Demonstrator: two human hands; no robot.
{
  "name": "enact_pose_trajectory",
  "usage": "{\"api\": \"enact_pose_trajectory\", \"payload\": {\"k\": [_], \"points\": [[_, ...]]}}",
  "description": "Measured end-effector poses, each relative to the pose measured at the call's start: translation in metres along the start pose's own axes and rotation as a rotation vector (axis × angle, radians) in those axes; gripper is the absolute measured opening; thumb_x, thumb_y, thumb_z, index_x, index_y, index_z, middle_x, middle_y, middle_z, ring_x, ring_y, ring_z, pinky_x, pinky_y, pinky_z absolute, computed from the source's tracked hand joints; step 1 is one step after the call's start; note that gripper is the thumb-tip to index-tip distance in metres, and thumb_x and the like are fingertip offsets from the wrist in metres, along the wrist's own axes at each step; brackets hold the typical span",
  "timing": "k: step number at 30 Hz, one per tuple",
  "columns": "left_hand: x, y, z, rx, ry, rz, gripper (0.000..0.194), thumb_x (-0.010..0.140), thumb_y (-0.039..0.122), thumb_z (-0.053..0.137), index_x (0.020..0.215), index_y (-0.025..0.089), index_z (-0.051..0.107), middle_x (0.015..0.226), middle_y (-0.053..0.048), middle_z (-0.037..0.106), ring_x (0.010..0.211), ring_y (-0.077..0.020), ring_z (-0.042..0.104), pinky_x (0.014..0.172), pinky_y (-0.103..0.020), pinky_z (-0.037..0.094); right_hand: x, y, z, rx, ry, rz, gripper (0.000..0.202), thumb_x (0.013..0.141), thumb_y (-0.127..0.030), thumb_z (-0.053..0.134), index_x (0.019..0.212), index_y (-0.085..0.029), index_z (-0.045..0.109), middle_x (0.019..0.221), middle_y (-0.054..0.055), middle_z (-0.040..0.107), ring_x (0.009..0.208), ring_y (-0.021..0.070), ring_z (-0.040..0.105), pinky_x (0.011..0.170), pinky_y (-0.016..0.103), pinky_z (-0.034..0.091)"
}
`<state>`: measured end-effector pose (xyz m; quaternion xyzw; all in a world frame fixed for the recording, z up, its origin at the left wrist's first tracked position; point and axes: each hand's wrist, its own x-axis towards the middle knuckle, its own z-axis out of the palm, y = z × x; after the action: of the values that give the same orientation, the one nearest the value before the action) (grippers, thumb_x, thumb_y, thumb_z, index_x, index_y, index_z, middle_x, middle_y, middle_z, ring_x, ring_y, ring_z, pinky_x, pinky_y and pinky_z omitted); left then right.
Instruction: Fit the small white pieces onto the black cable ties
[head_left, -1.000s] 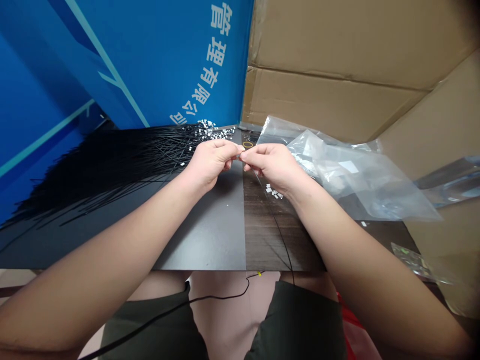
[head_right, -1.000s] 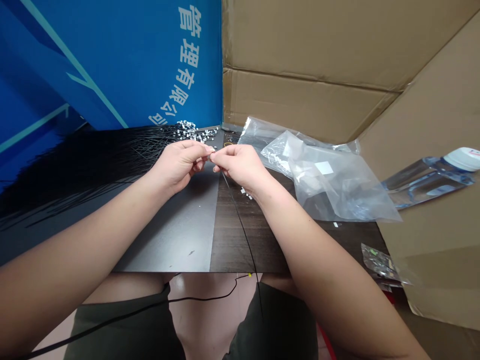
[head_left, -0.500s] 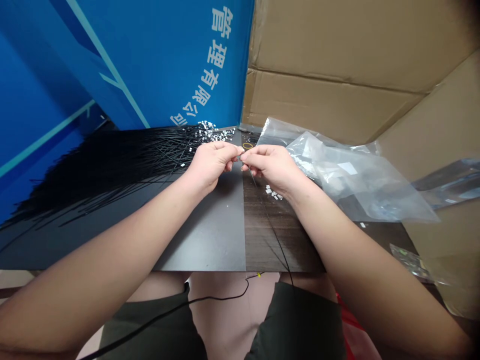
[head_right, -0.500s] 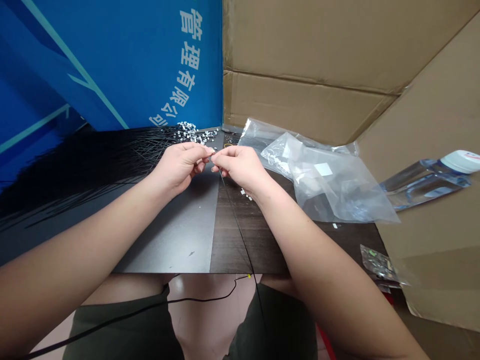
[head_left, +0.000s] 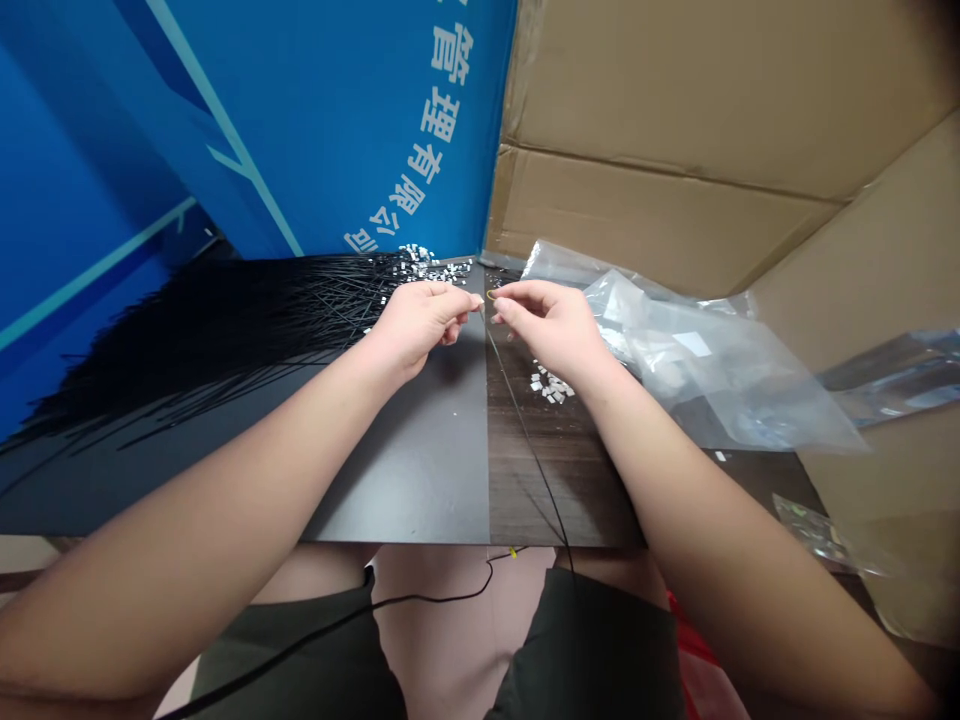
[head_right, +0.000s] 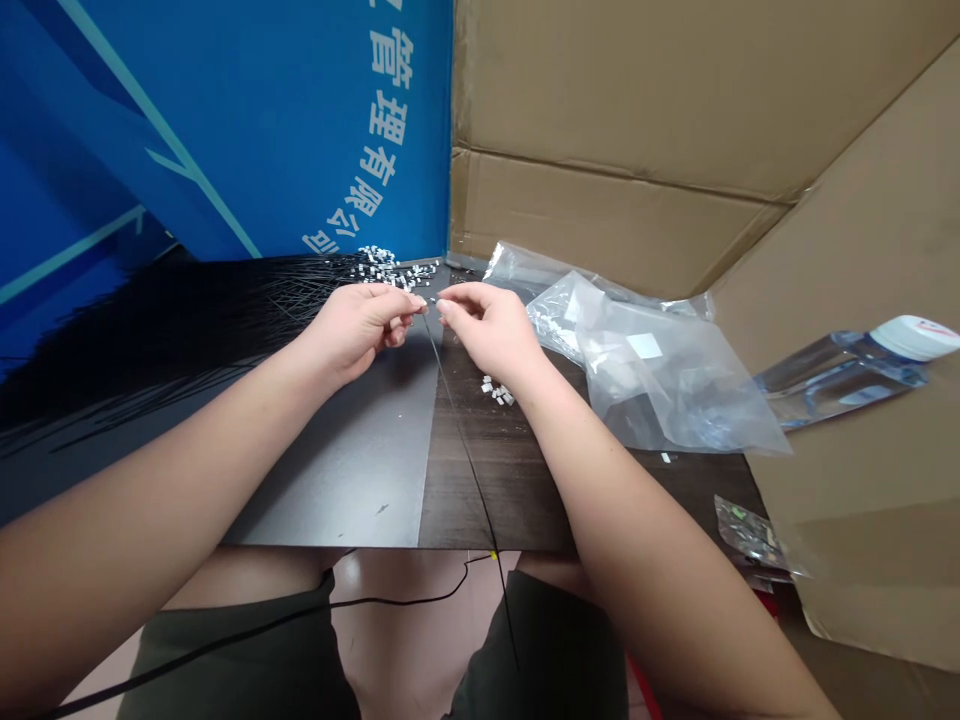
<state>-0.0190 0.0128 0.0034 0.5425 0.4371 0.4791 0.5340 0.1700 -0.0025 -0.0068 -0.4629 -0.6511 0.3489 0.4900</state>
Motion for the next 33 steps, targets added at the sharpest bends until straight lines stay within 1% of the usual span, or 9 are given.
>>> {"api": "enact_pose_trajectory", "payload": {"k": [2,5,7,11,13,16,18,25,33], "points": [[0.0011,0.0002,-0.0026,0.018,-0.045,-0.002,0.02,0.071,0.025,0.081,0.063,0.016,0.065,0.058,0.003,0.052,0.049,-0.0075,0.045,0.05,-0.026,0.031,0.0001,-0.0005,-0.0021,-0.099,-0.016,-0.1,0.021,0.092,-0.03,0.074,0.11,-0.022,0.081,0.099,0.005,0.083,0.09,0.0206,0.074,0.085,0.039,0.059],[0.0009,-0.0007,-0.0044,0.057,-0.101,0.02,0.019,0.074,0.025,0.079,0.064,0.016,0.066,0.057,0.002,0.052,0.05,-0.0076,0.045,0.05,-0.026,0.03,-0.0022,-0.0047,-0.0013,-0.227,-0.054,-0.194,0.017,0.095,-0.028,0.07,0.106,-0.024,0.082,0.109,0.004,0.083,0.101,0.0227,0.075,0.096,0.042,0.057],[-0.0002,-0.0013,-0.0042,0.057,-0.115,0.025,0.019,0.075,0.025,0.078,0.064,0.016,0.066,0.058,0.002,0.052,0.051,-0.0075,0.044,0.05,-0.025,0.03,-0.0033,-0.0063,-0.0001,-0.277,-0.045,-0.222,0.015,0.097,-0.028,0.069,0.103,-0.024,0.082,0.108,0.003,0.083,0.101,0.0229,0.075,0.095,0.041,0.057],[-0.0029,-0.0008,-0.0015,0.003,-0.134,-0.009,0.025,0.08,0.028,0.079,0.066,0.016,0.064,0.06,0.002,0.05,0.052,-0.0075,0.044,0.05,-0.024,0.031,-0.0028,-0.0034,0.0003,-0.331,-0.001,-0.238,0.011,0.097,-0.027,0.068,0.098,-0.023,0.079,0.1,0.003,0.082,0.091,0.0215,0.073,0.087,0.038,0.055],[-0.0037,0.0003,0.0002,-0.02,-0.133,-0.026,0.026,0.083,0.029,0.079,0.067,0.015,0.064,0.062,0.001,0.052,0.053,-0.0077,0.044,0.05,-0.024,0.032,-0.002,-0.0011,0.0001,-0.331,0.01,-0.266,0.011,0.097,-0.027,0.068,0.097,-0.023,0.077,0.097,0.003,0.08,0.089,0.0206,0.071,0.086,0.036,0.054],[-0.0047,0.0022,0.0022,-0.042,-0.101,-0.05,0.021,0.083,0.028,0.078,0.072,0.015,0.065,0.067,0.0,0.056,0.053,-0.0078,0.046,0.05,-0.024,0.032,-0.0012,0.0007,-0.0001,-0.317,0.05,-0.303,0.011,0.098,-0.027,0.066,0.096,-0.022,0.075,0.095,0.002,0.078,0.087,0.0196,0.069,0.084,0.035,0.052],[-0.0057,0.0031,0.0032,-0.033,-0.099,-0.057,0.017,0.081,0.026,0.078,0.073,0.015,0.067,0.067,0.0,0.056,0.052,-0.0077,0.046,0.05,-0.024,0.032,-0.0011,0.0007,-0.0001,-0.311,0.083,-0.314,0.01,0.098,-0.026,0.065,0.096,-0.022,0.074,0.095,0.003,0.078,0.087,0.0193,0.068,0.084,0.035,0.052],[-0.008,0.0013,0.0051,-0.002,-0.138,-0.006,0.02,0.075,0.03,0.081,0.069,0.016,0.068,0.064,0.002,0.053,0.053,-0.0073,0.045,0.051,-0.025,0.03,-0.0035,-0.0041,0.0001,-0.318,0.101,-0.29,0.012,0.099,-0.027,0.062,0.097,-0.023,0.072,0.098,0.003,0.077,0.088,0.0197,0.067,0.087,0.036,0.051],[-0.0081,0.001,0.0047,0.053,-0.11,0.052,0.015,0.074,0.029,0.077,0.07,0.017,0.069,0.061,0.003,0.053,0.055,-0.0083,0.044,0.054,-0.026,0.032,-0.0053,-0.0061,0.0015,-0.327,0.091,-0.296,0.012,0.099,-0.026,0.062,0.096,-0.023,0.073,0.098,0.004,0.077,0.088,0.0198,0.066,0.087,0.037,0.051]]}}
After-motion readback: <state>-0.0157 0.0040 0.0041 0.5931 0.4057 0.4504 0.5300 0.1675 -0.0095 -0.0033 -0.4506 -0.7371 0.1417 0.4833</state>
